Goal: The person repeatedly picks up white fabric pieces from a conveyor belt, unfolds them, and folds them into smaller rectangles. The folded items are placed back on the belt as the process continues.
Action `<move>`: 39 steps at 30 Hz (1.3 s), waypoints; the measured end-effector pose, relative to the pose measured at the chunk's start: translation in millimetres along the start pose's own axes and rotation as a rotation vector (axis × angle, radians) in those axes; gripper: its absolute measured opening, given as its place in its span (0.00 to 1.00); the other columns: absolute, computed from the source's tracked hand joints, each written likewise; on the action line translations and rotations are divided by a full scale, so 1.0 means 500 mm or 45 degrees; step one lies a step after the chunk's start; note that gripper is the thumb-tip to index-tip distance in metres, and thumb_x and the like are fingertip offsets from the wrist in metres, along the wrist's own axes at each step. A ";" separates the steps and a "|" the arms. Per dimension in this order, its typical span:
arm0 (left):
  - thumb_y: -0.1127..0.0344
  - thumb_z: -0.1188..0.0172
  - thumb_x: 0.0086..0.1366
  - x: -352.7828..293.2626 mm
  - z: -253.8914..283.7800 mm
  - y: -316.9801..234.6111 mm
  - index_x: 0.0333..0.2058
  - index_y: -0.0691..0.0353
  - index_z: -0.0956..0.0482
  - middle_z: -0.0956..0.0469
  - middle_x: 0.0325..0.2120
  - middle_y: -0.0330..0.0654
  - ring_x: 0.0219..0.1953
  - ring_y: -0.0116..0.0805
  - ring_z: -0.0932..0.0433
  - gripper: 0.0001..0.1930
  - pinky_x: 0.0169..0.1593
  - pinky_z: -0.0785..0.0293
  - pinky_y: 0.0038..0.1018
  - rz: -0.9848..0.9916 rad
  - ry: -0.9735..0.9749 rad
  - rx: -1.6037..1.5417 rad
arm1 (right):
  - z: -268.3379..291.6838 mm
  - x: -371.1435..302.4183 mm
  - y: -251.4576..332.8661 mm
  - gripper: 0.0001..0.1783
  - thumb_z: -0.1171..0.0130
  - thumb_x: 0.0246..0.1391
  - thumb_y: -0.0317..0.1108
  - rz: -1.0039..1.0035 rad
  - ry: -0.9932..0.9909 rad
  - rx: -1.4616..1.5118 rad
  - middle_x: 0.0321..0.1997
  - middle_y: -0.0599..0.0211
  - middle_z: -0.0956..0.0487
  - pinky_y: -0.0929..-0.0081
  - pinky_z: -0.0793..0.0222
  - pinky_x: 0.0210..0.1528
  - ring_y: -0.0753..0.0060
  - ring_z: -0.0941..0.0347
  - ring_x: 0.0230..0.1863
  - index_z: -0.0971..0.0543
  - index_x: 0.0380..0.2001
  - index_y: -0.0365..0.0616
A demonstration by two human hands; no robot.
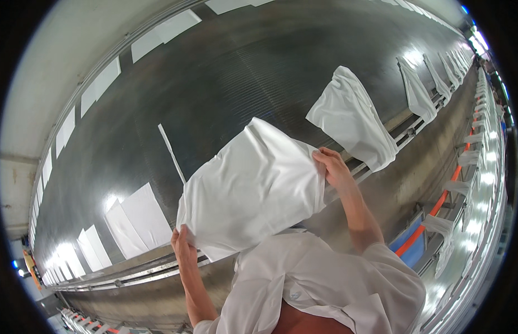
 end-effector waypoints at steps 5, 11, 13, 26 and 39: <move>0.66 0.39 0.72 -0.018 0.017 -0.068 0.39 0.57 0.22 0.17 0.35 0.37 0.37 0.29 0.17 0.04 0.43 0.18 0.27 -0.263 -0.195 -0.101 | -0.002 -0.096 0.060 0.07 0.36 0.63 0.36 0.263 -0.054 0.063 0.32 0.77 0.21 0.81 0.30 0.37 0.85 0.26 0.33 0.20 0.34 0.45; 0.61 0.41 0.74 0.058 0.024 -0.195 0.42 0.57 0.24 0.19 0.38 0.39 0.40 0.31 0.19 0.07 0.41 0.18 0.29 -0.596 -0.173 0.161 | -0.056 -0.064 0.099 0.07 0.36 0.64 0.36 0.351 -0.083 0.204 0.33 0.76 0.20 0.82 0.28 0.35 0.86 0.25 0.32 0.22 0.36 0.46; 0.59 0.42 0.74 0.119 0.022 -0.214 0.44 0.58 0.25 0.19 0.40 0.40 0.42 0.32 0.19 0.09 0.43 0.18 0.30 -0.538 -0.192 0.172 | -0.087 -0.013 0.102 0.07 0.36 0.65 0.36 0.370 -0.038 0.287 0.33 0.77 0.20 0.82 0.28 0.37 0.86 0.25 0.34 0.22 0.37 0.47; 0.61 0.45 0.74 0.336 0.084 -0.135 0.50 0.61 0.25 0.19 0.46 0.46 0.49 0.39 0.20 0.13 0.52 0.20 0.35 -0.423 -0.081 0.130 | -0.119 0.109 -0.023 0.06 0.37 0.66 0.36 0.455 -0.105 0.372 0.31 0.84 0.27 0.85 0.36 0.37 0.91 0.35 0.32 0.23 0.37 0.48; 0.63 0.43 0.73 0.278 0.115 -0.082 0.41 0.58 0.25 0.19 0.39 0.41 0.42 0.35 0.19 0.06 0.45 0.19 0.34 -0.272 -0.047 0.145 | -0.057 0.035 -0.125 0.07 0.36 0.62 0.35 0.189 -0.282 0.174 0.29 0.82 0.27 0.85 0.43 0.28 0.91 0.38 0.27 0.22 0.36 0.44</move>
Point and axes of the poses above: each hand's wrist, its own x-axis towards the middle knuckle, its own z-axis out of the back of the hand, y = z × x, the point moved 2 cm from there along x, towards the middle knuckle
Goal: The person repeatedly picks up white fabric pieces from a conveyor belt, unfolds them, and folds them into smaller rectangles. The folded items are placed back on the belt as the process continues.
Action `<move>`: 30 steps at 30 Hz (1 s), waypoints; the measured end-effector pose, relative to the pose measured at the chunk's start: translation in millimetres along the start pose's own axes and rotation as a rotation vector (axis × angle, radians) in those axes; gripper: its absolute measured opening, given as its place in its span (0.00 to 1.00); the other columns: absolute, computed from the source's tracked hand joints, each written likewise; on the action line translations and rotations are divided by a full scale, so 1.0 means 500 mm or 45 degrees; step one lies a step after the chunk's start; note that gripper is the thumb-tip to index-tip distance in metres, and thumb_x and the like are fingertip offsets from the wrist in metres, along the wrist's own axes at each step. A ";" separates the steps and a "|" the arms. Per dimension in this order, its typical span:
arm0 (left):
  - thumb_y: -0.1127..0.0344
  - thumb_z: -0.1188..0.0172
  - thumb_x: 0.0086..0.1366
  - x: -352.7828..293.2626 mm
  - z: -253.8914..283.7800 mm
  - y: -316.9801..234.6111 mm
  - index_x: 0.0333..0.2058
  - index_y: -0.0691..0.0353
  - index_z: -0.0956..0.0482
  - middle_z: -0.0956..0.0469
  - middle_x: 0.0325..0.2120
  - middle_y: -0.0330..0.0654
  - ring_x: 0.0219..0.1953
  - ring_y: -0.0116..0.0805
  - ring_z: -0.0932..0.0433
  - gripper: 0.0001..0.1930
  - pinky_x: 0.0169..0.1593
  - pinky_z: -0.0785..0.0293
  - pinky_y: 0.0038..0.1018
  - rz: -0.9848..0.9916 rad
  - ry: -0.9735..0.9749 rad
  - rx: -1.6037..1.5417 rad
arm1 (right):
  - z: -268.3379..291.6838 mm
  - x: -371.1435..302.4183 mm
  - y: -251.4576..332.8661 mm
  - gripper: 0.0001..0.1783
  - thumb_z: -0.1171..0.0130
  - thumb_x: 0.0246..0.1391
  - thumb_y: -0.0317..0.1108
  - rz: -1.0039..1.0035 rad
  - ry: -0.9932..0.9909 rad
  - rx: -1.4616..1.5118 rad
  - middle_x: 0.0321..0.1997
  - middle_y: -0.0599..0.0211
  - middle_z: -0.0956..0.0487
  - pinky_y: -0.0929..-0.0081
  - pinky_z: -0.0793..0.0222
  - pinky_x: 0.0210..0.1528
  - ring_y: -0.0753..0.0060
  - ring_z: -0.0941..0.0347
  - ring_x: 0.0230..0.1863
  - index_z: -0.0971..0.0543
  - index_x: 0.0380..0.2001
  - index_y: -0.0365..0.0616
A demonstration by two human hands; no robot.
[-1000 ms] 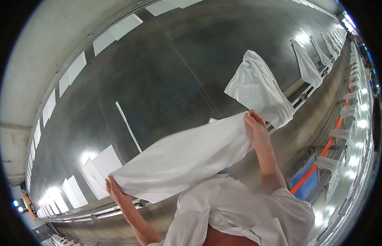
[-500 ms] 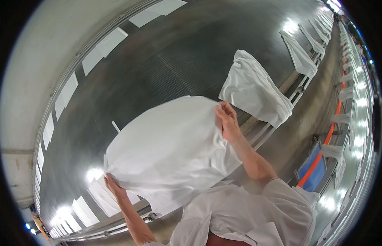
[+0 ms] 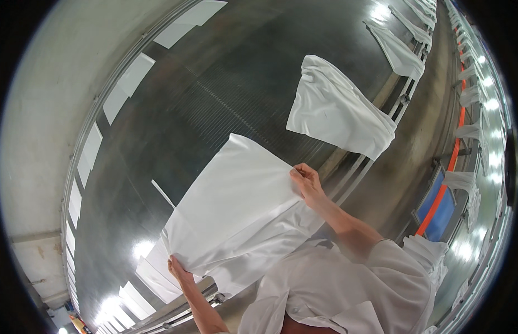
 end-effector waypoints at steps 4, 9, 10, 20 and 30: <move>0.62 0.42 0.73 -0.030 -0.015 -0.033 0.42 0.58 0.25 0.19 0.40 0.42 0.42 0.36 0.19 0.07 0.44 0.19 0.34 -0.104 0.019 0.136 | -0.013 -0.041 0.032 0.08 0.37 0.62 0.36 -0.031 -0.022 -0.003 0.28 0.82 0.28 0.84 0.47 0.23 0.91 0.39 0.26 0.22 0.34 0.44; 0.58 0.41 0.73 -0.026 0.007 -0.117 0.42 0.58 0.25 0.20 0.37 0.40 0.41 0.34 0.21 0.10 0.42 0.21 0.33 -0.247 -0.110 0.261 | -0.025 -0.099 0.136 0.08 0.39 0.66 0.36 -0.141 0.223 -0.046 0.29 0.82 0.28 0.87 0.41 0.29 0.92 0.36 0.28 0.24 0.34 0.46; 0.57 0.41 0.73 -0.027 0.015 -0.143 0.41 0.58 0.24 0.20 0.36 0.40 0.40 0.33 0.21 0.10 0.42 0.21 0.32 -0.326 -0.096 0.318 | -0.040 -0.105 0.160 0.08 0.39 0.66 0.36 -0.042 0.259 0.034 0.29 0.82 0.28 0.88 0.40 0.31 0.91 0.36 0.29 0.25 0.35 0.46; 0.51 0.45 0.75 0.074 -0.091 -0.271 0.48 0.61 0.24 0.20 0.43 0.43 0.44 0.36 0.20 0.18 0.47 0.22 0.33 -0.591 0.112 0.276 | -0.190 0.008 0.284 0.11 0.39 0.66 0.42 0.292 0.364 0.324 0.32 0.81 0.28 0.84 0.34 0.37 0.89 0.33 0.34 0.27 0.37 0.48; 0.54 0.44 0.75 0.104 -0.059 -0.082 0.49 0.60 0.26 0.21 0.46 0.45 0.48 0.39 0.20 0.16 0.49 0.20 0.37 -0.153 0.162 0.068 | -0.075 0.038 0.080 0.10 0.36 0.65 0.40 0.103 0.122 0.277 0.30 0.84 0.28 0.86 0.37 0.35 0.91 0.35 0.31 0.26 0.36 0.49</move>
Point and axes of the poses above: each hand's wrist, its own x-axis towards the middle knuckle, its own z-axis out of the back of the hand, y = z × x, the point moved 2 cm from there along x, towards the middle knuckle
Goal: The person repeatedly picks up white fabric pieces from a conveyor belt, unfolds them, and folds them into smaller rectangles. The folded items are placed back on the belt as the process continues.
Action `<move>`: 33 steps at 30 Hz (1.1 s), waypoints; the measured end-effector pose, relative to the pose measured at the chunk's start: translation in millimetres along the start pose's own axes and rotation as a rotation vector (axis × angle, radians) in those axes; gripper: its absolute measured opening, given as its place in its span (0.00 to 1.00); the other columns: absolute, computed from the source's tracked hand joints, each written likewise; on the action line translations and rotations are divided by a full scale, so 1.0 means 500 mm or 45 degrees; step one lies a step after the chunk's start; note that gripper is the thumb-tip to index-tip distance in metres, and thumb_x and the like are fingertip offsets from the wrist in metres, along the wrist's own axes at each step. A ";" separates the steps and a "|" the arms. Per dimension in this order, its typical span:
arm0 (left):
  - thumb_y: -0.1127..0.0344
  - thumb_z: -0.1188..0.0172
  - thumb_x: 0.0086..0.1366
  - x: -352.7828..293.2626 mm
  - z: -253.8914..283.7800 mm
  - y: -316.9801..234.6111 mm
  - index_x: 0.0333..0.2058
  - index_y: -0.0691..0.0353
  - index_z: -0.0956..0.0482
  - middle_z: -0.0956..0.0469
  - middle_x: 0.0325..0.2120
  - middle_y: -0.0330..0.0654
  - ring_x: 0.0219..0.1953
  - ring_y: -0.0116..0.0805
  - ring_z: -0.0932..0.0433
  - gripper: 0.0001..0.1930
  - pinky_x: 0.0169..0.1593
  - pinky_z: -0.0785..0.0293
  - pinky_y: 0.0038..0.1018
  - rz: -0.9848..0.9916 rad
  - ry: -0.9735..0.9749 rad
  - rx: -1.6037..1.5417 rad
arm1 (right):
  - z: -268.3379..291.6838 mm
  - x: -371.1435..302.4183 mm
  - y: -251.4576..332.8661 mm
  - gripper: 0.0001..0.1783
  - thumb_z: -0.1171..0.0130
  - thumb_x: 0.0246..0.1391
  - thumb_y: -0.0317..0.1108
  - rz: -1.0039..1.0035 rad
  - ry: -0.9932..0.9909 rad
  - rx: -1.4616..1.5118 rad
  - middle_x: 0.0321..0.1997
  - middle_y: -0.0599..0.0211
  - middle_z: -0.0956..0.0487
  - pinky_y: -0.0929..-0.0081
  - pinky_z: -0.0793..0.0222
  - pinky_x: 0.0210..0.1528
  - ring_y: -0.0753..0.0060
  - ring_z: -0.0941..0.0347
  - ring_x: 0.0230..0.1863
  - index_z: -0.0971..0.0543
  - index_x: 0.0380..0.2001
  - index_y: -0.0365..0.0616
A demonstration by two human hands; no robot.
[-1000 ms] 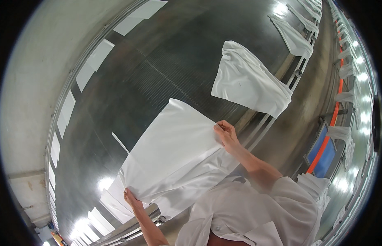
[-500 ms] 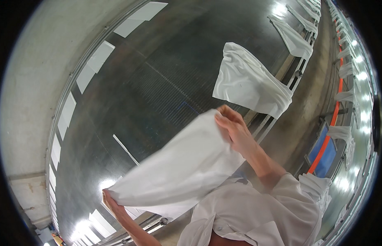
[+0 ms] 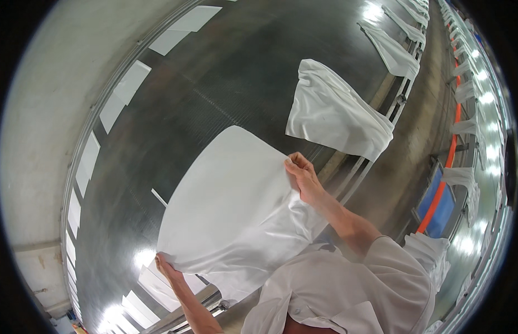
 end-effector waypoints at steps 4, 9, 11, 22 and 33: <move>0.57 0.46 0.75 -0.039 0.012 0.025 0.48 0.60 0.26 0.20 0.46 0.46 0.47 0.40 0.20 0.13 0.49 0.18 0.39 0.023 0.049 0.064 | 0.055 -0.018 -0.062 0.09 0.37 0.66 0.39 -0.040 -0.097 -0.085 0.31 0.82 0.27 0.85 0.38 0.37 0.89 0.34 0.32 0.25 0.35 0.48; 0.58 0.46 0.75 -0.094 0.025 0.029 0.48 0.59 0.26 0.21 0.45 0.47 0.47 0.41 0.19 0.12 0.49 0.18 0.40 0.154 -0.111 0.139 | 0.089 -0.053 -0.084 0.13 0.38 0.64 0.40 0.004 -0.134 -0.265 0.31 0.78 0.28 0.80 0.39 0.35 0.85 0.37 0.33 0.24 0.36 0.42; 0.57 0.46 0.75 -0.105 0.032 0.027 0.48 0.59 0.27 0.21 0.46 0.47 0.47 0.41 0.19 0.12 0.49 0.18 0.40 0.141 -0.103 0.169 | 0.096 -0.065 -0.081 0.13 0.38 0.64 0.39 -0.048 -0.209 -0.364 0.31 0.76 0.28 0.79 0.39 0.33 0.84 0.37 0.32 0.23 0.36 0.39; 0.58 0.40 0.72 -0.103 0.083 0.040 0.45 0.58 0.26 0.20 0.43 0.44 0.45 0.40 0.19 0.11 0.48 0.18 0.39 0.169 -0.135 0.227 | 0.111 -0.102 -0.049 0.11 0.43 0.59 0.35 -0.264 -0.308 -0.743 0.30 0.65 0.23 0.70 0.32 0.32 0.74 0.29 0.31 0.23 0.35 0.35; 0.60 0.40 0.72 -0.101 0.108 0.058 0.44 0.56 0.25 0.19 0.42 0.42 0.44 0.39 0.19 0.09 0.46 0.18 0.39 0.251 -0.077 0.073 | 0.103 -0.103 -0.034 0.12 0.43 0.57 0.34 -0.211 -0.299 -1.180 0.32 0.48 0.19 0.58 0.26 0.40 0.52 0.20 0.35 0.23 0.36 0.34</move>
Point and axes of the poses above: each hand's wrist, its own x-axis towards the middle knuckle, its own z-axis out of the back of the hand, y = z × x, the point moved 2 cm from there along x, towards the middle knuckle
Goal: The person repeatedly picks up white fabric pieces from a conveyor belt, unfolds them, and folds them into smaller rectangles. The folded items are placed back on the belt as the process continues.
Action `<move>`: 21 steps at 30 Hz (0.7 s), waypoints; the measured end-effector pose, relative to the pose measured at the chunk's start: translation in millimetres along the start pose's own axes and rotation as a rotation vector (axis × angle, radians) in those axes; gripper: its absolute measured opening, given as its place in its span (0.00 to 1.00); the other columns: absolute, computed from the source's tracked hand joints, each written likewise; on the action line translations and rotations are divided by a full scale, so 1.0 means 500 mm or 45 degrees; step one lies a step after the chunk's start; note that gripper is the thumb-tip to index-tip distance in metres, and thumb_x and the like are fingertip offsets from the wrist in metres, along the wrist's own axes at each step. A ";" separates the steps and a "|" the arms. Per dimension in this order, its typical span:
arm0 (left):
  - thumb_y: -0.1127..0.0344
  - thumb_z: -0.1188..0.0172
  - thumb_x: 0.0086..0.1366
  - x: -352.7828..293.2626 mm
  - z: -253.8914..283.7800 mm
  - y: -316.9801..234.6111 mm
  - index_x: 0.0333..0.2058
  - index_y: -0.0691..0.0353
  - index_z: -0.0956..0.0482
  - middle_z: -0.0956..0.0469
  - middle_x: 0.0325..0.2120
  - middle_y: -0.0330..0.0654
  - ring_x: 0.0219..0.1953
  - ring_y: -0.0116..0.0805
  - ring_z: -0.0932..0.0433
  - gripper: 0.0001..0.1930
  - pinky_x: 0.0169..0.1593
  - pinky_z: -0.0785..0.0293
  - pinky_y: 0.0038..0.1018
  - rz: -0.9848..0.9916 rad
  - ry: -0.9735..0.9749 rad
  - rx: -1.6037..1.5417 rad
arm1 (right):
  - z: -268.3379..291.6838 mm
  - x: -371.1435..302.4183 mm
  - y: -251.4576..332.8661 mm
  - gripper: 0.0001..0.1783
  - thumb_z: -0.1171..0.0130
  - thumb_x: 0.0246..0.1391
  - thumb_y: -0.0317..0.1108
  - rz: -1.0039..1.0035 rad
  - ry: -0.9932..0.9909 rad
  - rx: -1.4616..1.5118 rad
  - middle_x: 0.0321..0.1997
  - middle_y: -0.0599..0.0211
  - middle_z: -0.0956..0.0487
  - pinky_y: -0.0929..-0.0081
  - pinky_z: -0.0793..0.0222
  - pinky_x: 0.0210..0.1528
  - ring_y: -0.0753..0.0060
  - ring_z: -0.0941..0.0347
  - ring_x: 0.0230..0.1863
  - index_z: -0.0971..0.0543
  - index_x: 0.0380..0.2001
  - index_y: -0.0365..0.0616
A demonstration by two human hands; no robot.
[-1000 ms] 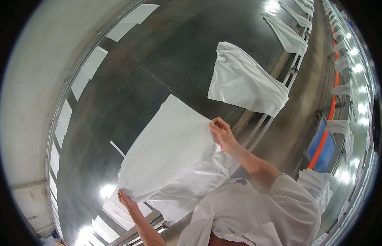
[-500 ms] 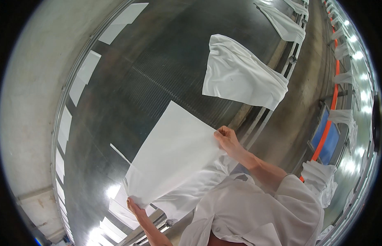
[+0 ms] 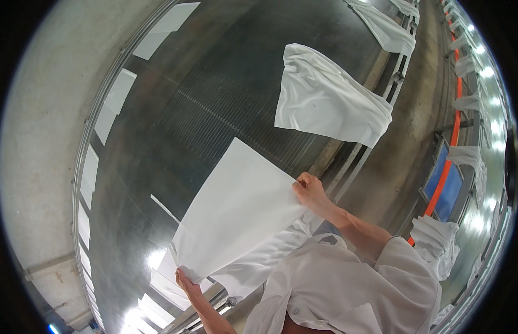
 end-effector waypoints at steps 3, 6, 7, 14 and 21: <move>0.61 0.40 0.72 -0.007 -0.008 -0.004 0.44 0.56 0.25 0.19 0.42 0.42 0.44 0.39 0.19 0.09 0.46 0.17 0.38 0.003 -0.007 0.005 | 0.002 0.000 0.004 0.10 0.44 0.58 0.32 0.079 0.001 -0.117 0.34 0.43 0.18 0.52 0.27 0.42 0.41 0.20 0.38 0.24 0.35 0.35; 0.61 0.40 0.72 -0.010 -0.011 -0.002 0.44 0.57 0.25 0.20 0.41 0.41 0.43 0.39 0.19 0.09 0.46 0.17 0.38 0.012 -0.050 0.042 | 0.008 0.001 0.011 0.08 0.45 0.58 0.31 0.198 0.001 -0.312 0.35 0.41 0.19 0.47 0.27 0.43 0.35 0.21 0.41 0.25 0.35 0.36; 0.61 0.40 0.72 -0.009 -0.010 -0.001 0.44 0.57 0.25 0.20 0.40 0.41 0.43 0.39 0.19 0.08 0.46 0.17 0.38 -0.009 -0.041 0.047 | 0.010 0.003 0.012 0.07 0.45 0.58 0.30 0.206 0.023 -0.367 0.36 0.41 0.19 0.46 0.28 0.44 0.33 0.22 0.41 0.25 0.35 0.36; 0.60 0.39 0.71 0.001 0.015 0.016 0.45 0.58 0.25 0.20 0.41 0.41 0.43 0.39 0.19 0.11 0.45 0.17 0.39 -0.039 0.067 0.049 | 0.015 0.011 0.016 0.06 0.44 0.57 0.29 0.292 0.068 -0.404 0.35 0.41 0.19 0.44 0.28 0.42 0.32 0.22 0.41 0.26 0.33 0.35; 0.59 0.38 0.71 0.001 0.023 0.019 0.46 0.59 0.25 0.20 0.42 0.43 0.45 0.40 0.20 0.12 0.46 0.18 0.40 -0.012 0.039 0.085 | 0.017 0.012 0.002 0.06 0.44 0.56 0.28 0.271 0.075 -0.385 0.34 0.42 0.20 0.46 0.28 0.41 0.34 0.22 0.40 0.26 0.31 0.35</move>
Point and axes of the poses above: each hand's wrist, its own x-axis towards the middle knuckle, its own z-axis out of the back of the hand, y = z × x, the point moved 2 cm from there along x, towards the middle knuckle
